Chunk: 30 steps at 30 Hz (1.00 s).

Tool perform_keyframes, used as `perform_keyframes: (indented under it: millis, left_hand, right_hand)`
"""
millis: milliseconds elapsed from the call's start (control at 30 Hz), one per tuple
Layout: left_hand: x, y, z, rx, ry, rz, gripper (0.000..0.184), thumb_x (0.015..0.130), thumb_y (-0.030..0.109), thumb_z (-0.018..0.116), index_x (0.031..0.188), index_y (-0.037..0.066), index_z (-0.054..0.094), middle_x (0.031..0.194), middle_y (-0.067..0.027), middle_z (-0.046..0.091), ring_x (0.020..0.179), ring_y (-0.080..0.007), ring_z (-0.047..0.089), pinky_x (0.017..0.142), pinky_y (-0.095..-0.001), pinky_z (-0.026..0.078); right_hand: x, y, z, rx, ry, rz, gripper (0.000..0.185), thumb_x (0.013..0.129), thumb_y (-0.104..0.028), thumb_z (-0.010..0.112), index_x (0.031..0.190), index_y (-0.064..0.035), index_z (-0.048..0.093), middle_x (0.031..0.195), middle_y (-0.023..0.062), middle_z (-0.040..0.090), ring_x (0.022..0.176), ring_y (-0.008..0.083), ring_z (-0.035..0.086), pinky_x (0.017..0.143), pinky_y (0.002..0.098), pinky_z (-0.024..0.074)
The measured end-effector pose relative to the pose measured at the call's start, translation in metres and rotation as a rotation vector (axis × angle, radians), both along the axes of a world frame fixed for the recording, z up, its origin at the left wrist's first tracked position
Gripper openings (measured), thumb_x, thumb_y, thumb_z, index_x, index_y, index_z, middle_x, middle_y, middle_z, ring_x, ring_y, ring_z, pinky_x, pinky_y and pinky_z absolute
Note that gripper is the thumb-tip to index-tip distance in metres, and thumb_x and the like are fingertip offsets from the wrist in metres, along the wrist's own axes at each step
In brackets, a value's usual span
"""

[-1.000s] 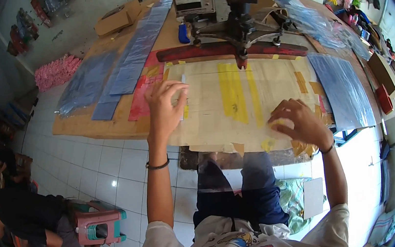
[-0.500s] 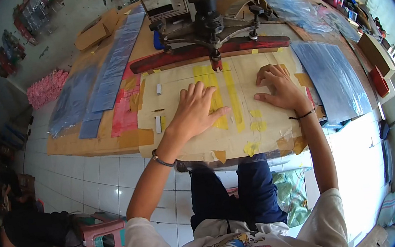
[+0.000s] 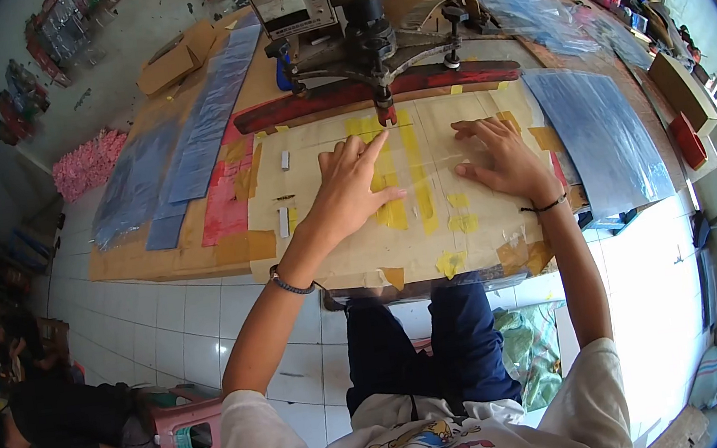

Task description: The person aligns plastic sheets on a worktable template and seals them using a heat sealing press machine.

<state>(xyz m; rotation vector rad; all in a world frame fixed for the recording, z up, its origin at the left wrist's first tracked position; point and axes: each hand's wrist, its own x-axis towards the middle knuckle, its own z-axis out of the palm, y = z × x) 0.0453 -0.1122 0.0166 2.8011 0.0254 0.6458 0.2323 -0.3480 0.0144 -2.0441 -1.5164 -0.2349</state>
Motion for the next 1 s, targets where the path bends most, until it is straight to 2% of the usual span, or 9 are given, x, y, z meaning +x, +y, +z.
perform_keyframes:
  millis: [167,300,367,467,567,667,733,767,1000]
  left_hand:
    - [-0.007,0.009,0.010,0.111,-0.009,-0.049,0.043,0.086,0.027,0.079,0.123,0.008,0.071,0.094,-0.0075,0.060,0.092,-0.0265,0.059,0.093,-0.0388,0.043]
    - [-0.013,0.008,0.000,0.194,-0.073,-0.035,0.017,0.088,0.013,0.074,0.103,0.008,0.079,0.093,-0.0078,0.061,0.084,-0.0271,0.063,0.083,-0.0400,0.052]
    - [-0.017,0.004,-0.003,0.158,-0.092,-0.043,0.018,0.090,0.013,0.071,0.105,0.006,0.078,0.095,-0.0092,0.060,0.083,-0.0282,0.064,0.080,-0.0417,0.054]
    - [-0.025,-0.012,0.002,0.131,-0.033,-0.020,0.021,0.092,0.016,0.068,0.105,0.002,0.076,0.103,-0.0130,0.061,0.086,-0.0302,0.066,0.080,-0.0436,0.055]
    - [-0.031,-0.028,-0.004,0.138,-0.013,-0.008,0.027,0.092,0.022,0.068,0.105,-0.002,0.073,0.117,-0.0187,0.061,0.090,-0.0327,0.067,0.084,-0.0451,0.055]
    - [-0.029,-0.031,-0.014,0.140,-0.001,-0.010,0.036,0.093,0.024,0.067,0.114,-0.005,0.066,0.131,-0.0235,0.059,0.109,-0.0363,0.064,0.098,-0.0460,0.050]
    - [-0.029,-0.029,-0.021,0.111,-0.036,-0.049,0.040,0.094,0.024,0.066,0.119,-0.007,0.063,0.133,-0.0239,0.059,0.119,-0.0364,0.060,0.104,-0.0455,0.047]
    - [-0.033,-0.027,-0.022,0.106,0.032,-0.019,0.050,0.097,0.025,0.062,0.132,-0.009,0.056,0.142,-0.0257,0.055,0.135,-0.0371,0.051,0.114,-0.0445,0.040]
    - [-0.073,-0.002,-0.027,0.081,0.100,0.086,0.061,0.103,0.030,0.055,0.148,-0.010,0.044,0.156,-0.0261,0.043,0.147,-0.0360,0.040,0.123,-0.0443,0.031]
  right_hand:
    - [-0.003,-0.002,0.002,0.019,-0.024,-0.041,0.042,0.083,-0.026,0.081,0.117,-0.0076,0.065,0.116,0.0080,0.066,0.112,0.0317,0.059,0.105,0.0427,0.0413]
    - [-0.003,-0.002,-0.001,0.136,-0.141,-0.011,0.024,0.082,-0.026,0.080,0.100,-0.0111,0.072,0.096,0.0043,0.061,0.102,0.0245,0.059,0.099,0.0393,0.0403]
    - [-0.003,-0.004,0.001,0.126,-0.193,0.003,0.017,0.082,-0.025,0.079,0.088,-0.0106,0.073,0.098,0.0033,0.063,0.101,0.0231,0.060,0.099,0.0390,0.0402]
    - [-0.005,-0.006,0.009,0.049,-0.201,0.122,0.017,0.082,-0.024,0.080,0.086,-0.0103,0.072,0.102,0.0037,0.068,0.099,0.0247,0.061,0.102,0.0407,0.0404]
    - [-0.017,0.004,0.017,-0.135,-0.131,0.042,0.018,0.086,-0.027,0.076,0.092,-0.0103,0.073,0.104,0.0052,0.070,0.102,0.0244,0.063,0.104,0.0414,0.0395]
    - [-0.039,0.026,0.005,-0.095,-0.291,0.071,0.024,0.089,-0.027,0.073,0.105,-0.0092,0.073,0.115,0.0069,0.071,0.112,0.0240,0.064,0.107,0.0413,0.0399]
    - [-0.063,0.040,-0.006,-0.076,-0.183,0.211,0.041,0.096,-0.029,0.065,0.129,-0.0056,0.065,0.133,0.0102,0.067,0.125,0.0269,0.060,0.113,0.0471,0.0388]
    - [-0.073,0.048,-0.017,-0.042,-0.168,0.174,0.043,0.097,-0.030,0.063,0.132,-0.0041,0.063,0.136,0.0116,0.065,0.128,0.0287,0.058,0.114,0.0486,0.0375]
    - [-0.081,0.023,-0.006,-0.153,-0.127,0.020,0.051,0.102,-0.036,0.055,0.140,-0.0015,0.057,0.151,0.0156,0.054,0.143,0.0345,0.045,0.122,0.0507,0.0303]
